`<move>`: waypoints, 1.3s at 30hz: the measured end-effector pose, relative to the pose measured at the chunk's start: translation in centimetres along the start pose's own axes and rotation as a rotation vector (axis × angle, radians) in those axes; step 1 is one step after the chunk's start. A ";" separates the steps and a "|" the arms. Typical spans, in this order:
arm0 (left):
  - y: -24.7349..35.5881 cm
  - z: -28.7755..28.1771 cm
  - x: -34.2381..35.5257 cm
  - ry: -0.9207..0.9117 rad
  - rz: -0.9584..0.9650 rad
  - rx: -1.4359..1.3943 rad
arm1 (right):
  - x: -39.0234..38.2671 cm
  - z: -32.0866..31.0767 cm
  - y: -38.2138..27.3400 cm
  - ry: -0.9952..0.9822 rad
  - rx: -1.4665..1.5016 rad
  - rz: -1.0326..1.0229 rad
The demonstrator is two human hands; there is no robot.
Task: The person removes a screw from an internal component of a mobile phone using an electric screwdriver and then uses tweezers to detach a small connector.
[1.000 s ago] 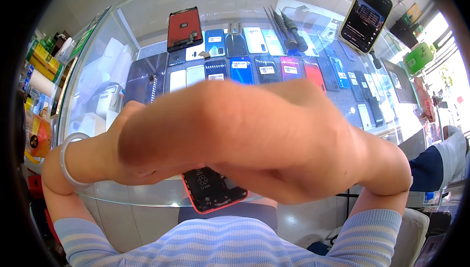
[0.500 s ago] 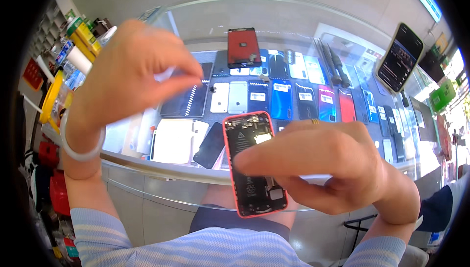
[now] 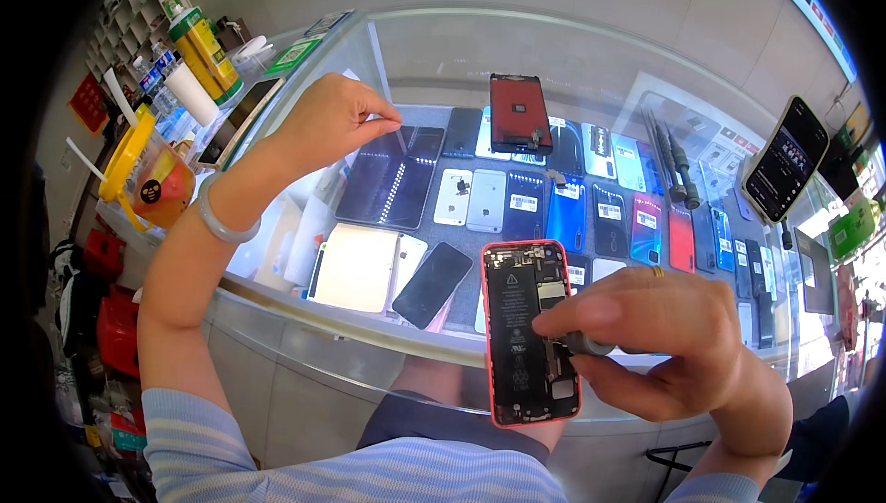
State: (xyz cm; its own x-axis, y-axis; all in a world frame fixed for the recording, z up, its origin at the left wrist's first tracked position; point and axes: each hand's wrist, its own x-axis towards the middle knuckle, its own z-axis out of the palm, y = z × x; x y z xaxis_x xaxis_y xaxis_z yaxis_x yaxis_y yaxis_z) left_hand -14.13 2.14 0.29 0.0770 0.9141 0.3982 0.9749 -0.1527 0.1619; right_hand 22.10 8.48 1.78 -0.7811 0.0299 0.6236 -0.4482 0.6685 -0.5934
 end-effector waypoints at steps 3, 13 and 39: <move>-0.4 0.6 0.1 -0.007 -0.039 -0.029 | 0.1 -0.5 0.1 -0.054 -0.012 0.021; 2.5 -2.1 -0.6 0.236 0.034 -0.079 | 0.1 -0.4 0.6 -0.088 0.088 -0.002; 13.9 -0.8 -6.1 -0.256 0.629 -0.214 | 0.7 -1.0 1.9 -0.134 0.054 -0.033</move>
State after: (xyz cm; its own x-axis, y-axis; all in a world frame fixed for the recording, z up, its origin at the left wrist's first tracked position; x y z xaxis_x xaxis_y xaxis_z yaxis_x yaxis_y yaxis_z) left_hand -1.19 -5.89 0.81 0.6837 0.6842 0.2537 0.6694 -0.7265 0.1553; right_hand 21.15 10.54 1.60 -0.8152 -0.0933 0.5716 -0.4943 0.6263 -0.6028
